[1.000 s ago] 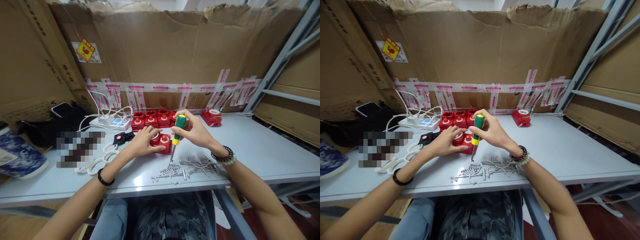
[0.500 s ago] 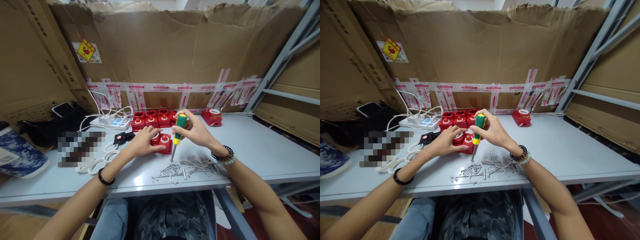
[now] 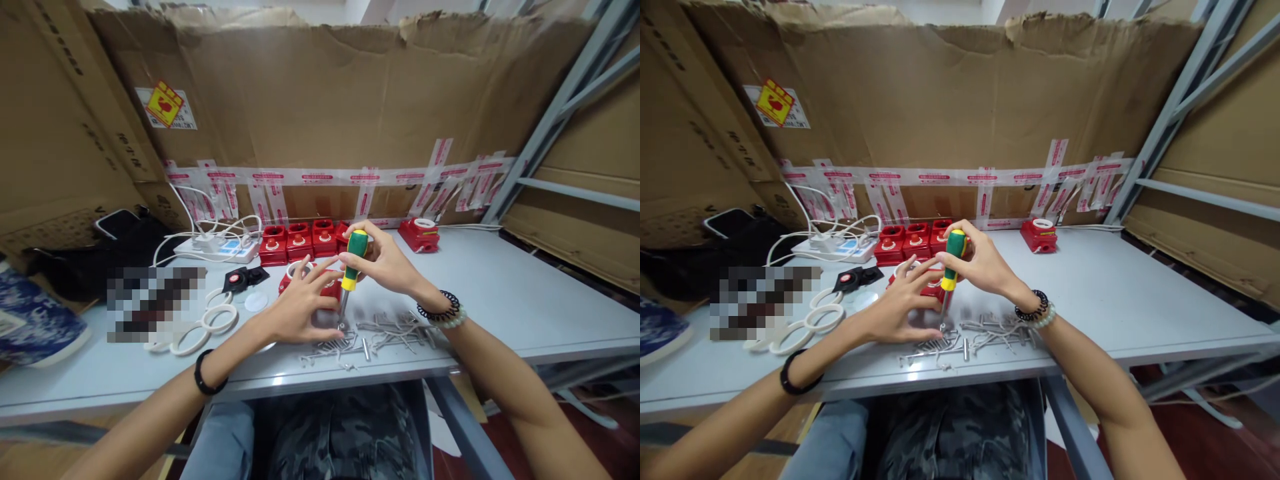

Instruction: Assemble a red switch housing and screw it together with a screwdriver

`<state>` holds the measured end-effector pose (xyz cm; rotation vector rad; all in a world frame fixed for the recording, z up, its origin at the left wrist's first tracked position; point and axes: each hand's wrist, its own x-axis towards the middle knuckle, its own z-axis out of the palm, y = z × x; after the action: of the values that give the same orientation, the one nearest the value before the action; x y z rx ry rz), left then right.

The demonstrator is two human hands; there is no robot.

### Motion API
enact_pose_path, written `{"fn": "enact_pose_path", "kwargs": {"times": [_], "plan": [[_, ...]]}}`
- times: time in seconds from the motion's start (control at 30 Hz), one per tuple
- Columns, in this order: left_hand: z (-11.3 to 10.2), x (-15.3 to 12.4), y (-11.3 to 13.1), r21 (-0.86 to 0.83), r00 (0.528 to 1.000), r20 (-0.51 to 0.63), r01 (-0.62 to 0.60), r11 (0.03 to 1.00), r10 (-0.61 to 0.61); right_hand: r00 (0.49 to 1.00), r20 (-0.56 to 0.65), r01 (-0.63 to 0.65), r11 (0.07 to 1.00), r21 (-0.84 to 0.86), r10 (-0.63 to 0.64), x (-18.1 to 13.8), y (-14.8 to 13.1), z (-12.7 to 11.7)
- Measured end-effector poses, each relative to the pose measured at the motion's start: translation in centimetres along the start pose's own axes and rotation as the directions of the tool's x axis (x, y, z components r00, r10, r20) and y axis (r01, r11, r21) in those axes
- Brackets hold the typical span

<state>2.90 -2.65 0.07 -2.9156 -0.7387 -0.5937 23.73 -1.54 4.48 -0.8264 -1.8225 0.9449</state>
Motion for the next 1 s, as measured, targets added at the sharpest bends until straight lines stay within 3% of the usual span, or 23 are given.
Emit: {"fn": "enact_pose_path", "kwargs": {"times": [0.5, 0.6, 0.8, 0.87, 1.0], "plan": [[-0.1, -0.2, 0.5, -0.074, 0.99, 0.138, 0.04, 0.996, -0.029, 0.999, -0.04, 0.024, 1.0, -0.006, -0.025, -0.1, -0.7, -0.5], [-0.5, -0.2, 0.4, -0.094, 0.995, 0.088, 0.058, 0.994, -0.05, 0.998, -0.064, 0.03, 0.999, 0.013, -0.03, -0.1, -1.0, -0.7], [-1.2, -0.5, -1.4, -0.021, 0.98, -0.139, 0.142, 0.99, -0.144, 0.974, -0.221, 0.062, 0.996, 0.057, -0.048, 0.2, -1.4, -0.8], [-1.3, -0.6, -2.3, 0.011, 0.976, -0.131, 0.174, 0.985, -0.171, 0.958, -0.279, 0.077, 0.996, 0.052, -0.059, 0.4, -1.4, -0.8], [-1.0, -1.0, -3.7, 0.038, 0.97, -0.006, 0.241, 0.97, -0.241, 0.932, -0.352, 0.107, 0.993, 0.043, -0.085, 0.8, -0.8, -1.1]]}}
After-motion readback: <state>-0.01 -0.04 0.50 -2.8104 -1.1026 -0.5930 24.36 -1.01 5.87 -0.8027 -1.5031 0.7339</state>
